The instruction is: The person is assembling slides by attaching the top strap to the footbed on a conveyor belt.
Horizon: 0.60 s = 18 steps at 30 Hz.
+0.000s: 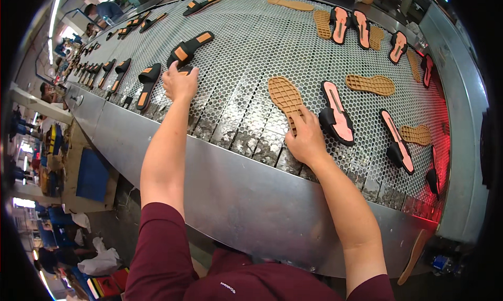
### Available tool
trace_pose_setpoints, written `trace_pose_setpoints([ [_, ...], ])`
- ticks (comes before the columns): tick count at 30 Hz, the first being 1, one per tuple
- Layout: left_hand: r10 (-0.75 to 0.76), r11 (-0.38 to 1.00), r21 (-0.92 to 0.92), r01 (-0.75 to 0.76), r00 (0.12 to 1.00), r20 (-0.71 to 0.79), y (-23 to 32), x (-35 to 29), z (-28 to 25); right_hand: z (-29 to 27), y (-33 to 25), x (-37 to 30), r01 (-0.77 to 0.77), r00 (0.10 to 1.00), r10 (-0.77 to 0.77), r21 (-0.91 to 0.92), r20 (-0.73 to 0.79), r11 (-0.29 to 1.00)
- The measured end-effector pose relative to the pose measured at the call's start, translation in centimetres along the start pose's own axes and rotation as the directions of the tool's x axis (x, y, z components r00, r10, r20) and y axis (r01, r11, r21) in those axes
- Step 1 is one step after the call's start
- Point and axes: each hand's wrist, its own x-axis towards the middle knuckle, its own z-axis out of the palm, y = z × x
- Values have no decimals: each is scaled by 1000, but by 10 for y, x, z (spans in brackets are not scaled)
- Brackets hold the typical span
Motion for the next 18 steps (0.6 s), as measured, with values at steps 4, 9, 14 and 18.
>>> trace_pose_setpoints([
  [4,60,998,17,-62,994,89,-20,-1,2,7,2,-6,30,999,-31,-30,-39,999],
  [9,152,980,-131,-150,988,2,-54,-25,12,6,7,-9,47,998,-48,-17,-31,999],
  [14,128,928,-343,-143,990,-65,-77,-24,-6,-14,6,-34,55,997,-56,18,61,998],
  [18,-77,869,-493,54,997,-26,-88,-26,-32,-38,-15,-71,97,994,-95,-23,60,995],
])
